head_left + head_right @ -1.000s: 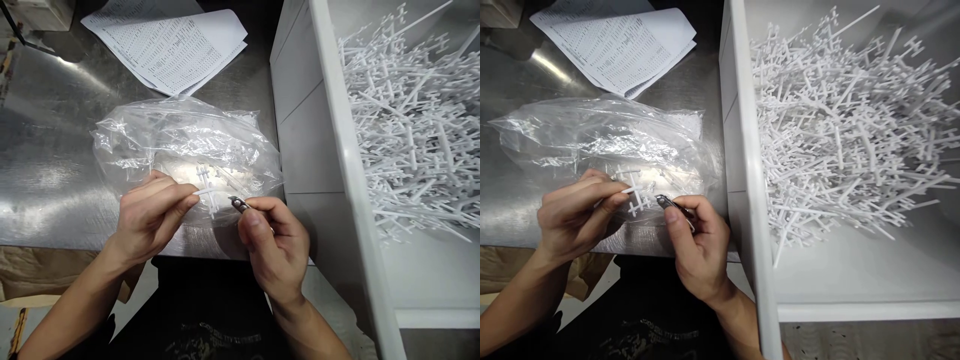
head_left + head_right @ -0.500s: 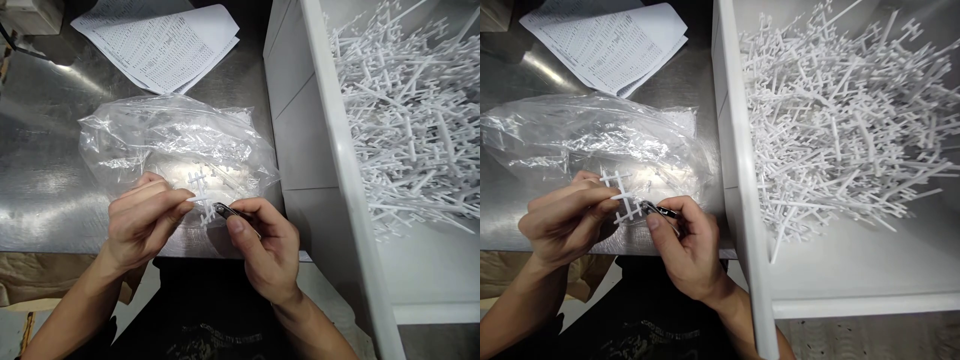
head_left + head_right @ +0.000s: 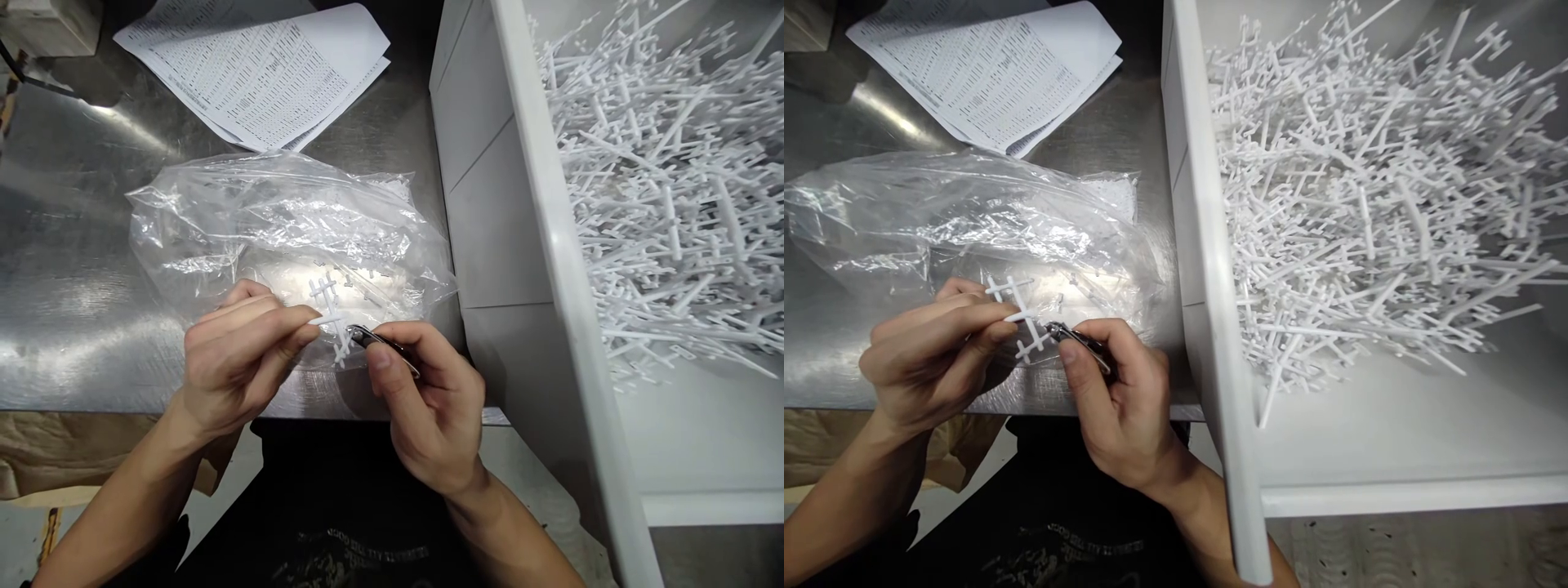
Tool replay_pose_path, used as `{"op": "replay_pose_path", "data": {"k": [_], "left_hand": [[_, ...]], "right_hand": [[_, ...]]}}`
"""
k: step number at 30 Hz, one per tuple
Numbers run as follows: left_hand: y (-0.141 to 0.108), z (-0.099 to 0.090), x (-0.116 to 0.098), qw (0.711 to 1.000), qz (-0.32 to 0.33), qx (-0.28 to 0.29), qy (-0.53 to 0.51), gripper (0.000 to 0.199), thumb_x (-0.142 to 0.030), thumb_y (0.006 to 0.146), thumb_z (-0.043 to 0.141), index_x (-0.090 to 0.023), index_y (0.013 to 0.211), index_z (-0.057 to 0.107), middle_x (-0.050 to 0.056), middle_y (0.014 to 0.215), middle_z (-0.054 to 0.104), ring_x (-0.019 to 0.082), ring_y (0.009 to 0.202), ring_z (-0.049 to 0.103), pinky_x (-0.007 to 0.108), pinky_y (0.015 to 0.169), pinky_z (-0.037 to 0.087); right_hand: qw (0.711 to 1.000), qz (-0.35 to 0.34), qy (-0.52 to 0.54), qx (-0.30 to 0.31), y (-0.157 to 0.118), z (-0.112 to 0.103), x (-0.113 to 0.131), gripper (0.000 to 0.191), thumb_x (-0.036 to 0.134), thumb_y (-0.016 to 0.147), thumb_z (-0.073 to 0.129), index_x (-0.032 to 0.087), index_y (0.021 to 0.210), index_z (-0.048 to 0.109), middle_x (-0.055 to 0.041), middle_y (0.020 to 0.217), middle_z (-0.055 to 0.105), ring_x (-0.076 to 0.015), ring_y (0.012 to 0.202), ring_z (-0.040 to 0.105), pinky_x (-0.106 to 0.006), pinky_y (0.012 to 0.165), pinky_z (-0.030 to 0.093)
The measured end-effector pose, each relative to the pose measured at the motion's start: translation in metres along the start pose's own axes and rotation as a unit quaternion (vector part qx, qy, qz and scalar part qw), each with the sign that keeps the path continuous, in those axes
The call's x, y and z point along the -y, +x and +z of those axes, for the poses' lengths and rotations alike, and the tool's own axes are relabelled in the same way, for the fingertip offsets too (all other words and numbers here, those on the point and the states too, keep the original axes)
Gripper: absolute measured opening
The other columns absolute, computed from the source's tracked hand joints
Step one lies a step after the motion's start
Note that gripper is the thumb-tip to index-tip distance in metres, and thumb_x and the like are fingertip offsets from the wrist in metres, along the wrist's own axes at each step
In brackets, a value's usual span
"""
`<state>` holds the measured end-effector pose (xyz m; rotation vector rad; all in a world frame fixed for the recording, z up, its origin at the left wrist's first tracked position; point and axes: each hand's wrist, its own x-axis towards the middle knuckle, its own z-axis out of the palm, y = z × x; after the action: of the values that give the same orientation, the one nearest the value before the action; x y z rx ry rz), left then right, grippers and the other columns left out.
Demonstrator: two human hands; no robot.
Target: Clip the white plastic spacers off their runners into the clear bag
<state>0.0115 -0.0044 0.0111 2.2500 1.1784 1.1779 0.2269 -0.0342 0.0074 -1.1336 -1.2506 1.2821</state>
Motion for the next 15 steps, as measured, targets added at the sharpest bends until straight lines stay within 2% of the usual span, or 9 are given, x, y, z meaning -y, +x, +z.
{"op": "replay_pose_path", "data": {"k": [4, 10, 12, 15], "left_hand": [[0.001, 0.002, 0.001, 1.000, -0.020, 0.004, 0.020, 0.008, -0.013, 0.107, 0.073, -0.021, 0.108, 0.074, -0.003, 0.077, 0.069, 0.010, 0.064, 0.060, 0.035, 0.075, 0.047], [-0.001, 0.003, 0.007, 0.999, -0.009, -0.036, -0.002, 0.014, -0.009, 0.104, 0.076, -0.022, 0.110, 0.075, -0.002, 0.079, 0.072, 0.011, 0.067, 0.063, 0.033, 0.070, 0.050], [-0.002, 0.002, 0.003, 0.999, 0.004, -0.040, -0.022, 0.017, -0.009, 0.103, 0.077, -0.023, 0.114, 0.076, -0.001, 0.083, 0.074, 0.013, 0.070, 0.068, 0.034, 0.070, 0.054], [-0.008, -0.003, -0.016, 0.998, 0.012, -0.046, -0.029, 0.018, -0.010, 0.103, 0.077, -0.021, 0.118, 0.077, 0.002, 0.086, 0.077, 0.016, 0.074, 0.073, 0.036, 0.069, 0.061]], "right_hand": [[1.000, -0.005, -0.007, -0.021, 0.002, 0.004, 0.000, 0.013, 0.032, 0.112, 0.069, 0.024, 0.102, 0.072, 0.0056, 0.070, 0.057, -0.0120, 0.060, 0.050, -0.029, 0.055, 0.041], [0.998, 0.006, 0.023, -0.057, 0.002, 0.006, -0.001, 0.008, 0.032, 0.111, 0.072, 0.025, 0.107, 0.072, 0.0070, 0.070, 0.058, -0.0101, 0.059, 0.050, -0.024, 0.053, 0.041], [0.997, 0.001, 0.016, -0.081, 0.001, 0.004, -0.003, 0.006, 0.032, 0.109, 0.074, 0.026, 0.109, 0.074, 0.0070, 0.070, 0.060, -0.0102, 0.058, 0.050, -0.024, 0.053, 0.044], [0.995, 0.001, -0.005, -0.103, -0.004, 0.002, -0.005, 0.008, 0.034, 0.107, 0.078, 0.026, 0.111, 0.078, 0.0060, 0.069, 0.061, -0.0113, 0.055, 0.051, -0.026, 0.054, 0.046]]}}
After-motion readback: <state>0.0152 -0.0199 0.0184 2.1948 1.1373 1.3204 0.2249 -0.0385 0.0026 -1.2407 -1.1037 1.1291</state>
